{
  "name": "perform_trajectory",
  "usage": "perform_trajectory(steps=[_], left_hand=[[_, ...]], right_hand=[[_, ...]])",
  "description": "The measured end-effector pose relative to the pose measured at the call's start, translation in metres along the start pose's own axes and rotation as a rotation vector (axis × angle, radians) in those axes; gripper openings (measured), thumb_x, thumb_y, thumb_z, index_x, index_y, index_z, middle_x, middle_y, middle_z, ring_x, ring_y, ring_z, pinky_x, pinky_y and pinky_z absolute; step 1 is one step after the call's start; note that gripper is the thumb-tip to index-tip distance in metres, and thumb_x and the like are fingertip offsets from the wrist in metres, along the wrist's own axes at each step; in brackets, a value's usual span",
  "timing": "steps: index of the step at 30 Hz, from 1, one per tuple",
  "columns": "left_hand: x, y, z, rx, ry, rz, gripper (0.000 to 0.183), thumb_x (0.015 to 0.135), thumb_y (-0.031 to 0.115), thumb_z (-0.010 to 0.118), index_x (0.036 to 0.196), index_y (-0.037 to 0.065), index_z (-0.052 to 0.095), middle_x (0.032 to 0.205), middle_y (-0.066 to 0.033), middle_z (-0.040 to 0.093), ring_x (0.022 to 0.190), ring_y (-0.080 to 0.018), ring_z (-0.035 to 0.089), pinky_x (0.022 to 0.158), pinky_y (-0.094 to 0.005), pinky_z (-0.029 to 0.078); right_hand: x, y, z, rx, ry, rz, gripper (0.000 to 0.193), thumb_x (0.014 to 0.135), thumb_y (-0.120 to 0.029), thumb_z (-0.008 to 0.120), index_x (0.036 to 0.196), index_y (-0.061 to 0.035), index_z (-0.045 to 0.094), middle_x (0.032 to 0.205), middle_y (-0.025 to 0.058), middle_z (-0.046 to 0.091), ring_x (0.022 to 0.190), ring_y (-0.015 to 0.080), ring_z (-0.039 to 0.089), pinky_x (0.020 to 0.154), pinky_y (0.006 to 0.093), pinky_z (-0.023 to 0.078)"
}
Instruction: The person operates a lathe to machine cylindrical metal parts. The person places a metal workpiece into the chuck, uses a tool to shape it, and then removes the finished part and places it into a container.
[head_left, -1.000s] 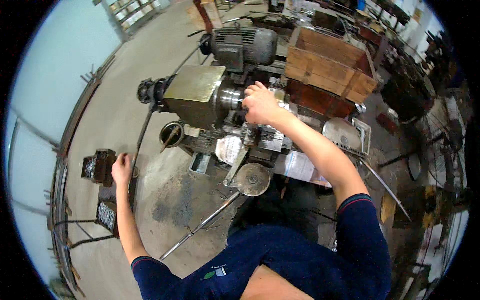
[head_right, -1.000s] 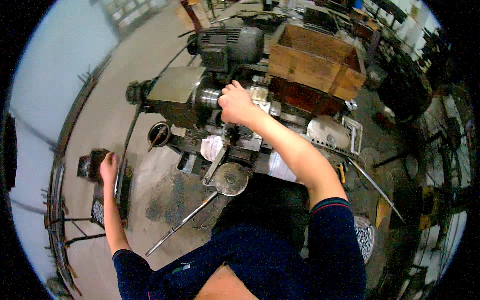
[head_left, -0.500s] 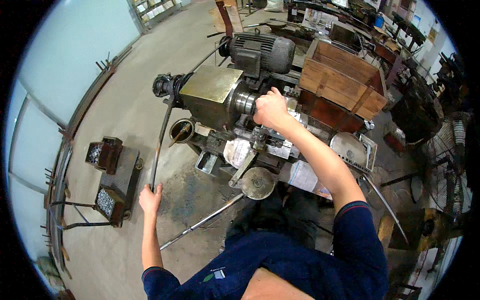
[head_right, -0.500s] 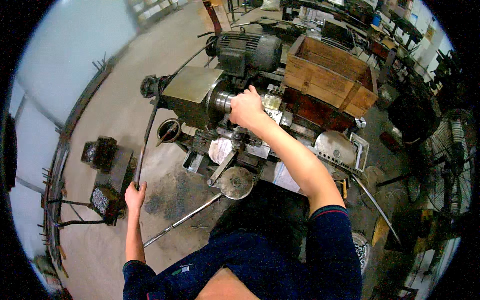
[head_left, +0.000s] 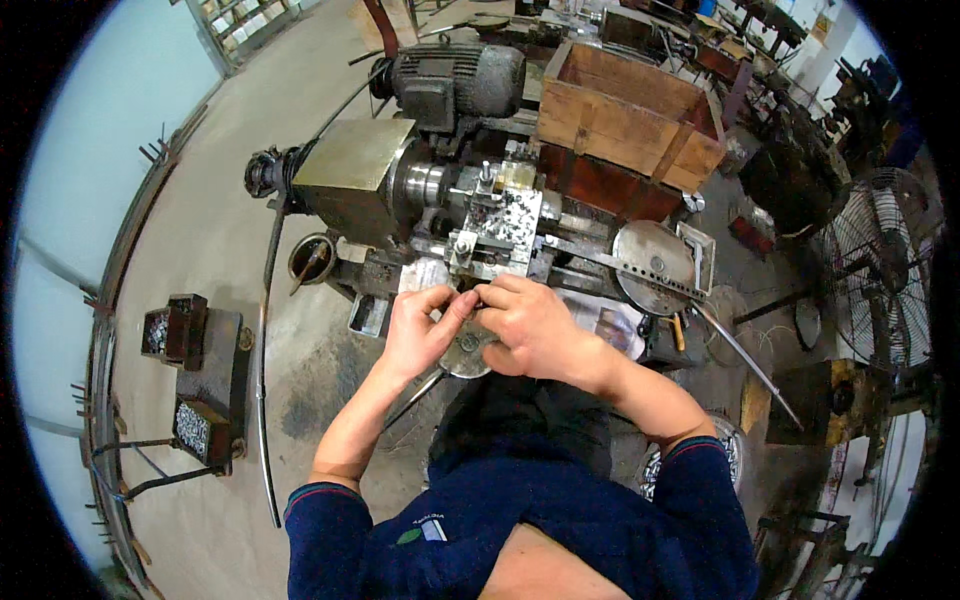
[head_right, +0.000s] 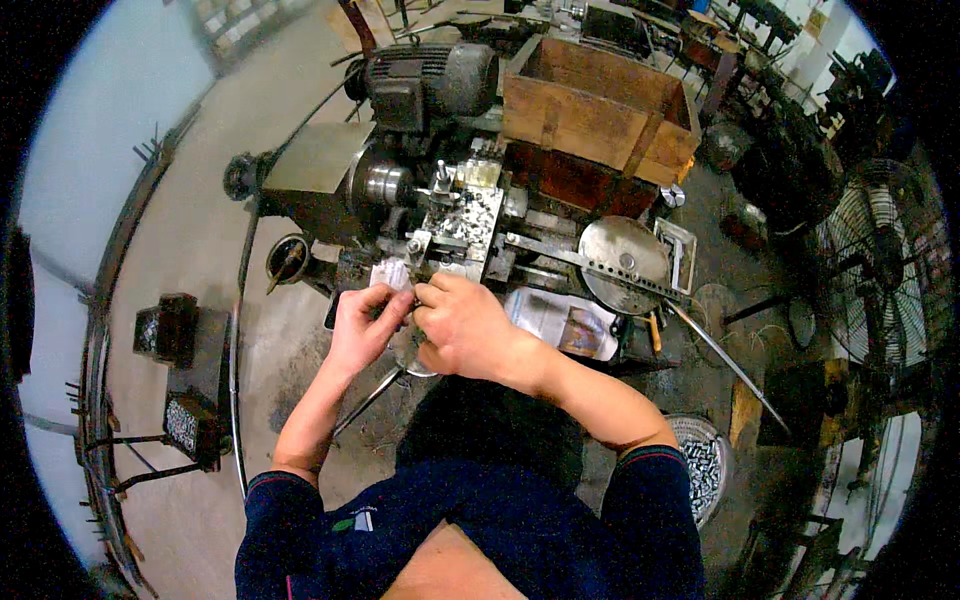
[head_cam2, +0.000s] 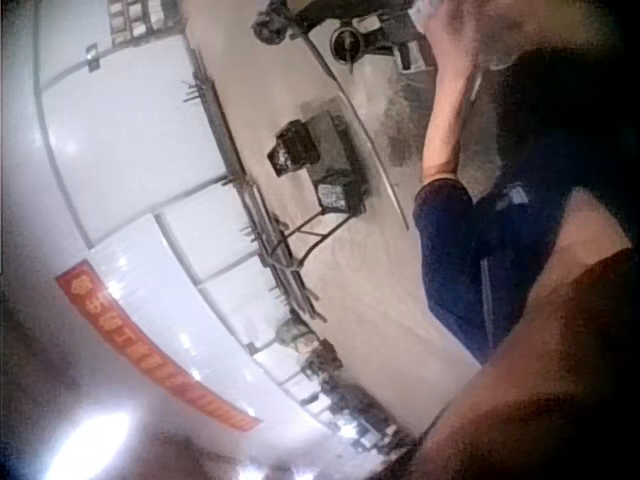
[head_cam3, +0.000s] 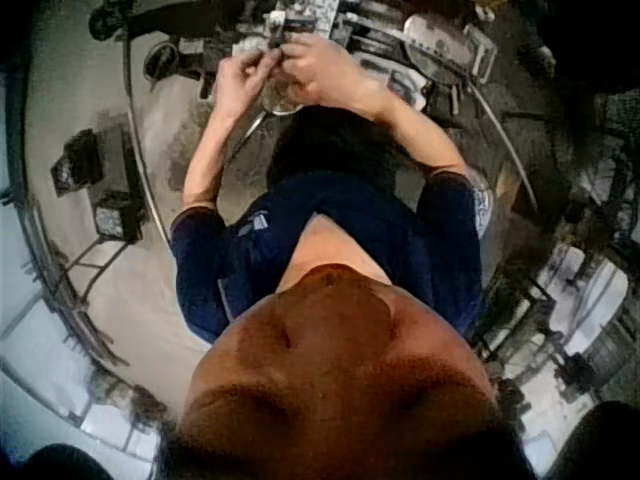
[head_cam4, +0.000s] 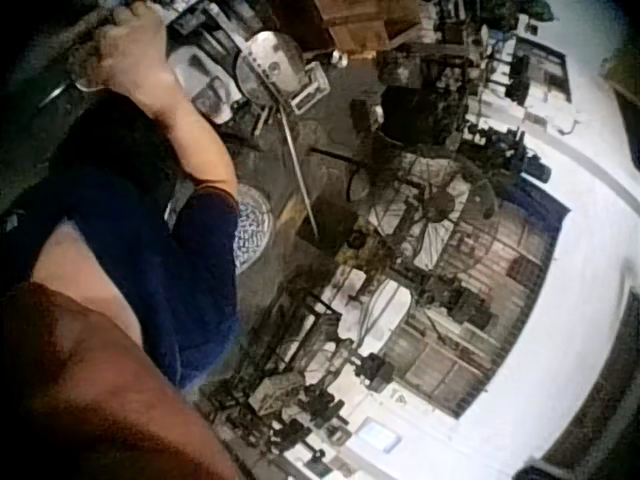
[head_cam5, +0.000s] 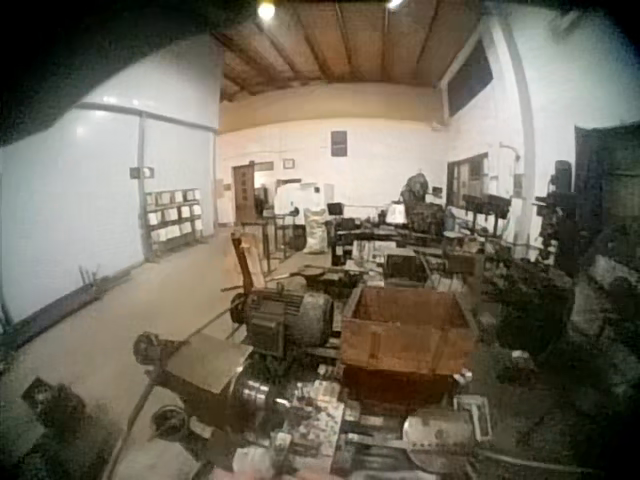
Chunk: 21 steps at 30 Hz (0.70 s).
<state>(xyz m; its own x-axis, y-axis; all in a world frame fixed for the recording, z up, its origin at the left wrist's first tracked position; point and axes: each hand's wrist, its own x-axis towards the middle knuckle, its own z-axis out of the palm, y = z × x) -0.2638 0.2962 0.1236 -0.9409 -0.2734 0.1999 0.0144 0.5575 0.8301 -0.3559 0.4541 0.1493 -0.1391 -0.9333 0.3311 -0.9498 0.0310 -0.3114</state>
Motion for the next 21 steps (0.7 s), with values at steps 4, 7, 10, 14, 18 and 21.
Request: perform_trajectory(steps=[4,7,10,14,18,21], left_hand=[[-0.003,-0.001,0.012,-0.344,0.003,-0.073,0.03,0.089,0.023,0.057,0.073,-0.002,0.06,0.061,-0.0027,0.058,0.054,-0.0061,0.048,0.051,-0.0236,0.038],[-0.008,-0.005,0.018,-0.81,-0.04,-0.193,0.039,0.094,0.03,0.048,0.079,-0.003,0.061,0.063,-0.0071,0.061,0.056,-0.0131,0.057,0.053,-0.0261,0.045],[-0.011,0.001,0.021,-0.961,-0.023,-0.333,0.039,0.094,0.031,0.047,0.08,-0.003,0.06,0.062,-0.0089,0.059,0.053,-0.0168,0.057,0.052,-0.0288,0.048],[-0.011,-0.007,0.027,-1.072,-0.032,-0.412,0.039,0.093,0.032,0.046,0.077,-0.002,0.058,0.059,-0.0093,0.057,0.048,-0.0187,0.056,0.048,-0.0299,0.048],[-0.008,-0.004,0.035,-1.067,-0.001,-0.477,0.041,0.093,0.033,0.046,0.072,-0.001,0.056,0.053,-0.0082,0.052,0.045,-0.0187,0.053,0.045,-0.0298,0.046],[-0.004,-0.003,0.04,-1.042,-0.001,-0.506,0.045,0.093,0.036,0.046,0.069,0.0,0.055,0.05,-0.008,0.05,0.044,-0.0192,0.053,0.044,-0.0301,0.046]], right_hand=[[-0.011,-0.003,-0.001,0.075,0.164,-0.008,0.033,0.056,-0.014,0.06,0.086,-0.001,0.062,0.101,0.0153,0.057,0.089,0.0314,0.055,0.076,0.0369,0.047],[-0.011,-0.001,0.007,0.351,0.289,-0.023,0.034,0.057,-0.016,0.059,0.086,0.0014,0.061,0.104,0.019,0.055,0.09,0.0334,0.053,0.079,0.0388,0.046],[-0.016,-0.001,0.019,0.368,0.328,0.002,0.045,0.06,-0.022,0.058,0.098,0.0012,0.061,0.113,0.0208,0.053,0.097,0.0366,0.051,0.084,0.0411,0.044],[-0.021,0.002,0.031,0.433,0.361,0.034,0.049,0.062,-0.027,0.057,0.101,0.0002,0.06,0.114,0.0207,0.053,0.098,0.0372,0.05,0.087,0.0419,0.042],[-0.021,0.011,0.029,0.49,0.372,0.058,0.046,0.06,-0.025,0.057,0.1,-0.0012,0.061,0.111,0.0201,0.055,0.095,0.036,0.052,0.085,0.0409,0.043],[-0.023,0.015,0.027,0.496,0.376,0.078,0.047,0.058,-0.021,0.058,0.101,-0.0013,0.062,0.109,0.0192,0.056,0.093,0.0343,0.054,0.084,0.039,0.043]])
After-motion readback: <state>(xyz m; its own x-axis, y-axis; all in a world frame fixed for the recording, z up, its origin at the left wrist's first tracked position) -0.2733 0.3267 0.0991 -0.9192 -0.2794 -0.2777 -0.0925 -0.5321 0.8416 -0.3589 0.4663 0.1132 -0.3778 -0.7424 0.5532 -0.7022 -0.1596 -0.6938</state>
